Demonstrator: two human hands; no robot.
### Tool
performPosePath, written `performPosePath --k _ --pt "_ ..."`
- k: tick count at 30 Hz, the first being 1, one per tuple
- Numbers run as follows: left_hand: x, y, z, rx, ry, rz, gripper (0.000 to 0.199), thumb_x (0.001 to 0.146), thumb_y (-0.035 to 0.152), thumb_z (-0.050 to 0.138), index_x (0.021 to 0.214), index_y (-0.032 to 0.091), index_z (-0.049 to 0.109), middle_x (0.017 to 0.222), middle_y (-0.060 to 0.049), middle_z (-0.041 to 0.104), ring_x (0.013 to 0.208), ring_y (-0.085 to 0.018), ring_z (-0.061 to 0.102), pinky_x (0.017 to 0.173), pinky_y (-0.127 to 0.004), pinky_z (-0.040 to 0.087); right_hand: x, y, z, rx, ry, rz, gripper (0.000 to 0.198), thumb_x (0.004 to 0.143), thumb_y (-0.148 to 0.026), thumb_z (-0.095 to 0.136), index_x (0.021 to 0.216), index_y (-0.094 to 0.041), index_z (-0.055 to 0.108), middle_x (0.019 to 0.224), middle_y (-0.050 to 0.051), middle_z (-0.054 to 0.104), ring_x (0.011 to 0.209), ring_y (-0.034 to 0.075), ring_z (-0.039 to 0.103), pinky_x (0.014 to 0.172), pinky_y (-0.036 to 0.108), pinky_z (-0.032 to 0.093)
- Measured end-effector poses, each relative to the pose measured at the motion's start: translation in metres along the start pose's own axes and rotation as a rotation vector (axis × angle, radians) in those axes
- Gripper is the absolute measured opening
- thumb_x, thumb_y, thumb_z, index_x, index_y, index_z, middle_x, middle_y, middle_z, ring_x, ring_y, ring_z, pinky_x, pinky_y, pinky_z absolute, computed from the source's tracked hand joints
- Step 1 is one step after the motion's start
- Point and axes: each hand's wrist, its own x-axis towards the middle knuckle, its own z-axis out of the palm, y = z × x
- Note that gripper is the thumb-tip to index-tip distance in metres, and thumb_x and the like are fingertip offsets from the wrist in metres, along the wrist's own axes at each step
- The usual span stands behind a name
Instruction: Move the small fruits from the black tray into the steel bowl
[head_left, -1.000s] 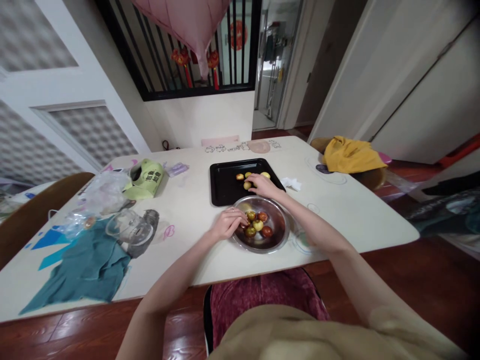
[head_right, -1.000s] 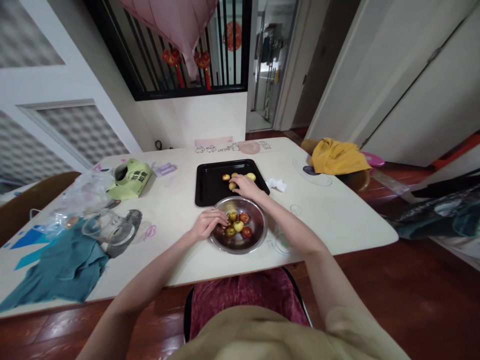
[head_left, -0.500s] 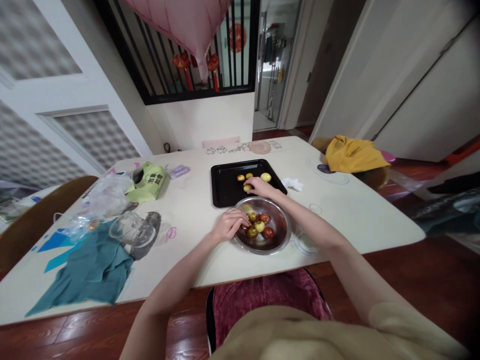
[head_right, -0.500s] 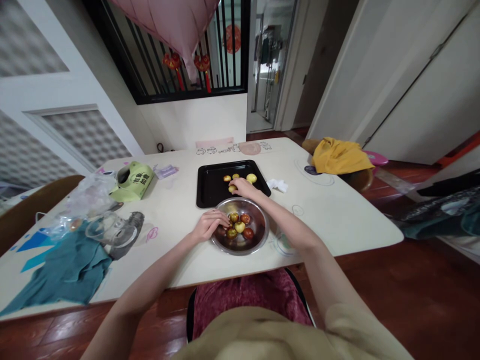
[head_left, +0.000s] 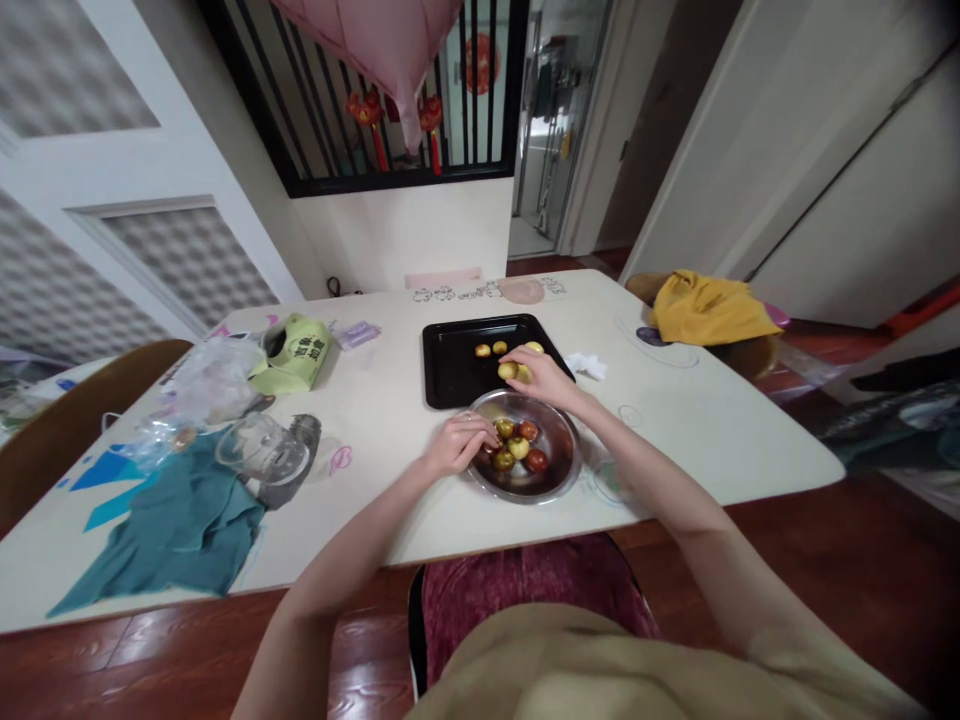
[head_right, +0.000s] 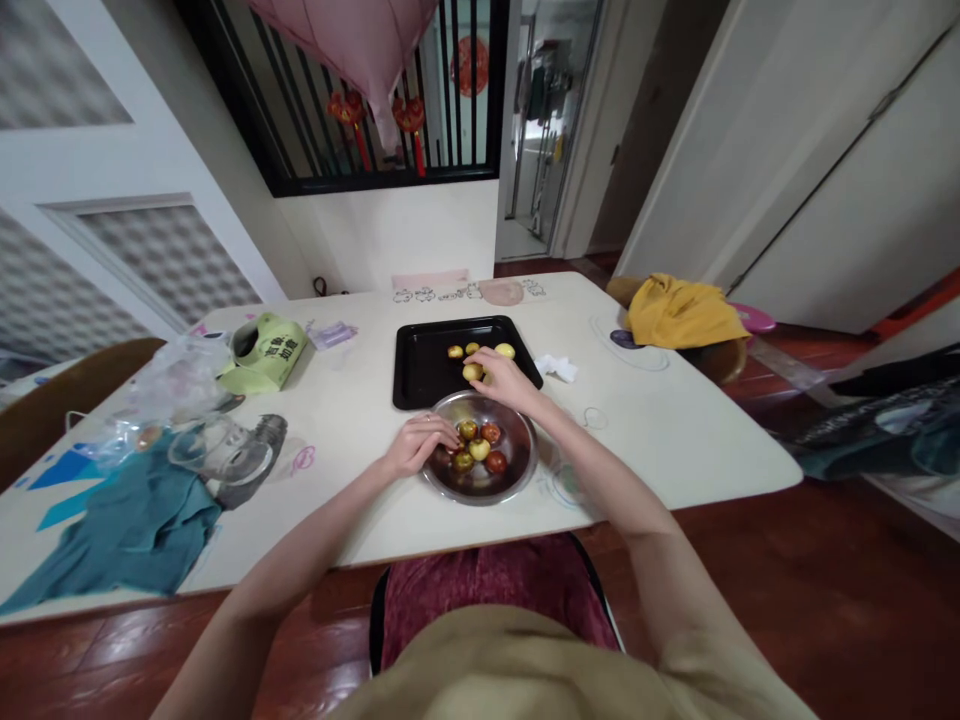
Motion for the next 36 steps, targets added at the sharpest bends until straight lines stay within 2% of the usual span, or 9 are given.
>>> performPosePath --k 3,6,12,21,30,33,36 --pt "0.0 -0.002 0.001 -0.019 0.008 0.008 0.048 0.114 0.027 0.034 0.094 0.016 0.076 0.096 -0.01 0.083 0.097 -0.022 0.078 0.091 -0.04 0.055 -0.032 -0.026 -0.016 0.041 -0.002 -0.016 0.031 0.094 -0.024 0.067 0.124 -0.019 0.072 0.122 0.013 0.072 0.114 0.03 0.071 0.102 0.046 0.057" --pt "-0.001 -0.004 0.001 -0.03 0.002 0.0 0.049 0.114 0.028 0.034 0.095 0.017 0.078 0.096 -0.01 0.083 0.097 -0.022 0.078 0.092 -0.04 0.056 -0.063 -0.049 -0.028 0.043 -0.098 0.016 0.031 0.096 -0.025 0.065 0.126 -0.02 0.071 0.123 0.013 0.073 0.113 0.03 0.072 0.1 0.046 0.059" --pt "-0.001 -0.001 -0.002 -0.036 -0.018 -0.02 0.051 0.114 0.029 0.032 0.096 0.017 0.079 0.098 -0.01 0.083 0.099 -0.023 0.078 0.092 -0.041 0.055 -0.101 -0.072 -0.031 0.02 -0.231 0.099 0.032 0.092 -0.016 0.071 0.123 -0.024 0.071 0.12 0.01 0.076 0.113 0.029 0.073 0.101 0.046 0.06" --pt "0.002 0.002 -0.005 -0.053 -0.012 -0.019 0.05 0.114 0.028 0.033 0.096 0.018 0.079 0.097 -0.01 0.083 0.099 -0.023 0.078 0.092 -0.04 0.055 -0.105 -0.072 -0.021 -0.032 -0.249 0.14 0.036 0.087 -0.006 0.074 0.119 -0.022 0.074 0.118 0.009 0.075 0.108 0.029 0.073 0.1 0.044 0.059" --pt "0.003 0.003 -0.006 -0.038 -0.025 -0.038 0.055 0.115 0.033 0.031 0.094 0.018 0.079 0.095 -0.01 0.083 0.098 -0.023 0.077 0.092 -0.041 0.056 -0.106 -0.068 -0.017 -0.045 -0.273 0.17 0.028 0.087 -0.004 0.073 0.11 -0.019 0.077 0.107 0.009 0.077 0.1 0.027 0.073 0.094 0.04 0.057" --pt "0.002 0.003 -0.006 -0.044 -0.015 -0.031 0.053 0.115 0.032 0.032 0.095 0.018 0.079 0.095 -0.01 0.082 0.098 -0.023 0.077 0.093 -0.041 0.056 -0.108 -0.069 -0.018 -0.026 -0.221 0.154 0.023 0.092 -0.009 0.071 0.11 -0.021 0.077 0.106 0.008 0.077 0.099 0.027 0.073 0.094 0.041 0.057" --pt "0.001 0.002 -0.007 -0.051 -0.023 -0.034 0.052 0.114 0.032 0.032 0.096 0.018 0.078 0.096 -0.01 0.082 0.098 -0.023 0.077 0.093 -0.042 0.056 -0.114 -0.069 -0.021 0.0 -0.129 0.099 0.014 0.101 -0.023 0.066 0.109 -0.021 0.077 0.106 0.01 0.078 0.102 0.028 0.073 0.097 0.045 0.056"
